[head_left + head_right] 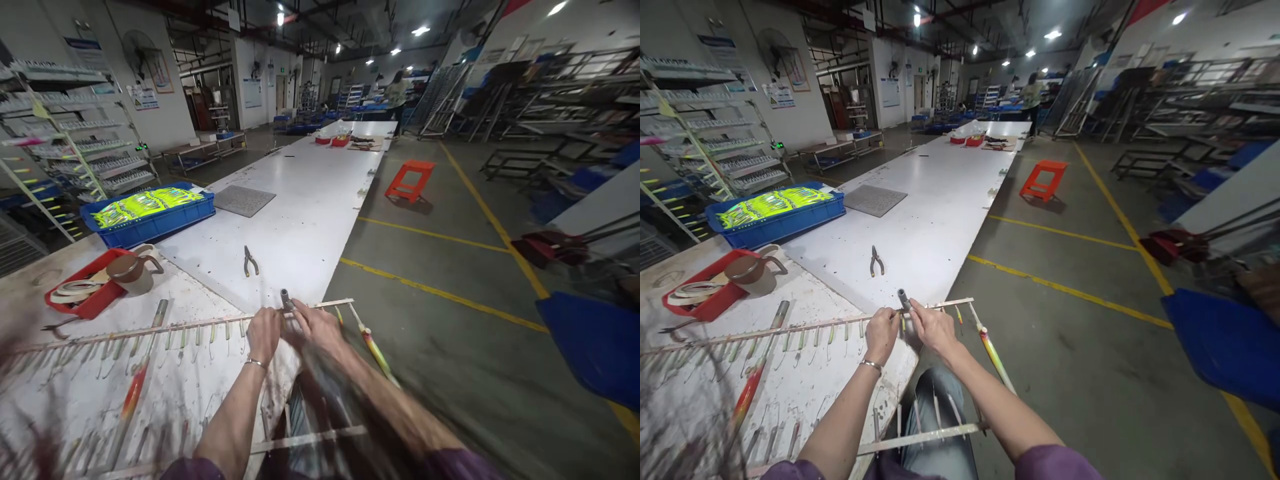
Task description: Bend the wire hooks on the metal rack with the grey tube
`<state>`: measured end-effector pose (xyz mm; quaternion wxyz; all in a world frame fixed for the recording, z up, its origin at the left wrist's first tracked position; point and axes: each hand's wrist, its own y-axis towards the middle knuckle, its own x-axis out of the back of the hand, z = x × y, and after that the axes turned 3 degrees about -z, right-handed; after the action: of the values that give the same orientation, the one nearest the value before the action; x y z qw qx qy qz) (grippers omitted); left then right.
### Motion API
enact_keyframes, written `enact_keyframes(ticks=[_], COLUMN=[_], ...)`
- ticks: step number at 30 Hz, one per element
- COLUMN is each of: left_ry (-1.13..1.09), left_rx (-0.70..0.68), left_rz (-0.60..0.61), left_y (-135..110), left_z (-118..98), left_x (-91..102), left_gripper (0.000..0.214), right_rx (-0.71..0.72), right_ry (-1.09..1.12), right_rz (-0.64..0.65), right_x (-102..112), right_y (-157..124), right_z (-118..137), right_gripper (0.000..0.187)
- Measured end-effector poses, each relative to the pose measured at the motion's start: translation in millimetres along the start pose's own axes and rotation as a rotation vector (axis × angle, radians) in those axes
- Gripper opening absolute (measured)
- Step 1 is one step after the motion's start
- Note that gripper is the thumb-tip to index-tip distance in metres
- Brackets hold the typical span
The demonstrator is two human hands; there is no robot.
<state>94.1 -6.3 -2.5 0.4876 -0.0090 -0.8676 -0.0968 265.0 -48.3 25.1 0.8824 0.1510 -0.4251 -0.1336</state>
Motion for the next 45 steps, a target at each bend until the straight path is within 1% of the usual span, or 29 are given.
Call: enact_keyframes(ticks=[2, 5, 7, 8, 10, 13, 15, 16, 19, 20, 21, 25, 26, 30, 31, 32, 34, 35, 36, 40, 41, 42, 44, 45], left_ry=[-0.009, 0.008, 0.035, 0.038, 0.028, 0.024, 0.024, 0.019, 0.011, 0.019, 0.031, 0.077, 0.081, 0.073, 0.069, 0.066, 0.069, 0.071, 0.072, 0.067, 0.068, 0.069, 0.062, 0.057], left_rx=[-0.028, -0.025, -0.021, -0.026, -0.045, -0.076, -0.084, -0.08, -0.073, -0.079, -0.087, -0.092, -0.088, -0.1, -0.11, -0.117, -0.114, -0.11, -0.106, -0.108, -0.11, -0.113, -0.13, -0.134], left_rz=[-0.006, 0.002, 0.024, 0.033, 0.045, 0.057, 0.06, 0.059, 0.072, 0.079, 0.085, 0.08, 0.081, 0.073, 0.067, 0.061, 0.056, 0.053, 0.049, 0.052, 0.052, 0.049, 0.029, 0.021], left_y=[0.2, 0.8, 1.1, 1.1, 1.0, 0.6, 0.3, 0.2, 0.2, 0.3, 0.4, 1.1, 1.2, 1.1, 1.1, 1.1, 1.3, 1.4, 1.4, 1.5, 1.5, 1.5, 1.4, 1.3], left_z=[1.7, 3.0, 3.5, 3.9, 4.8, 6.3, 7.0, 7.1, 6.4, 5.7, 4.9, 1.5, 1.2, 2.7, 3.4, 4.0, 4.5, 4.6, 4.6, 5.2, 5.5, 5.9, 6.6, 6.8], left_x=[-0.5, -1.4, -1.7, -1.5, -0.6, 1.7, 2.8, 3.2, 3.8, 4.1, 4.4, 6.4, 6.7, 5.8, 5.2, 4.5, 3.5, 3.2, 3.1, 3.6, 3.6, 3.6, 2.9, 2.5], left_gripper=[0.023, 0.02, 0.02, 0.021, 0.022, 0.023, 0.023, 0.021, 0.019, 0.019, 0.02, 0.023, 0.023, 0.024, 0.024, 0.024, 0.024, 0.023, 0.023, 0.021, 0.021, 0.02, 0.02, 0.02], right_rx=[0.018, 0.072, 0.047, 0.022, 0.0, 0.053, 0.089, 0.1, 0.097, 0.094, 0.095, 0.121, 0.117, 0.047, 0.043, 0.05, 0.09, 0.11, 0.125, 0.138, 0.146, 0.159, 0.182, 0.187], right_ry=[-0.008, 0.002, 0.0, 0.001, 0.033, 0.119, 0.118, 0.093, -0.017, -0.039, -0.046, 0.011, 0.003, -0.103, -0.104, -0.091, -0.054, -0.053, -0.07, -0.189, -0.187, -0.17, -0.127, -0.122], right_rz=[-0.025, 0.015, 0.046, 0.038, -0.019, -0.121, -0.149, -0.134, -0.005, 0.021, 0.016, -0.137, -0.133, 0.034, 0.032, -0.003, -0.111, -0.145, -0.146, -0.001, -0.007, -0.044, -0.157, -0.192], right_x=[-0.7, -5.5, -7.7, -7.2, -2.4, 7.9, 10.5, 10.0, 5.9, 5.2, 5.1, 5.4, 4.4, 1.4, 2.2, 3.6, 5.8, 5.8, 4.8, -1.9, -2.4, -2.1, -1.1, -1.0], right_y=[-2.8, -10.6, -15.1, -16.4, -16.5, -12.7, -9.7, -8.5, -5.9, -5.5, -5.4, -6.6, -7.0, -7.7, -7.8, -8.0, -8.9, -9.5, -10.0, -9.3, -8.5, -7.7, -7.0, -7.3], right_z=[-0.7, -0.1, 1.5, 2.7, 5.8, 10.5, 10.9, 10.0, 5.2, 4.0, 3.3, 4.4, 4.6, 3.7, 3.7, 4.0, 4.7, 4.8, 4.5, -0.2, -1.4, -2.3, -3.0, -3.1], right_gripper=[0.044, 0.046, 0.045, 0.045, 0.047, 0.053, 0.056, 0.056, 0.053, 0.052, 0.052, 0.054, 0.053, 0.044, 0.044, 0.046, 0.051, 0.053, 0.053, 0.044, 0.042, 0.042, 0.046, 0.048])
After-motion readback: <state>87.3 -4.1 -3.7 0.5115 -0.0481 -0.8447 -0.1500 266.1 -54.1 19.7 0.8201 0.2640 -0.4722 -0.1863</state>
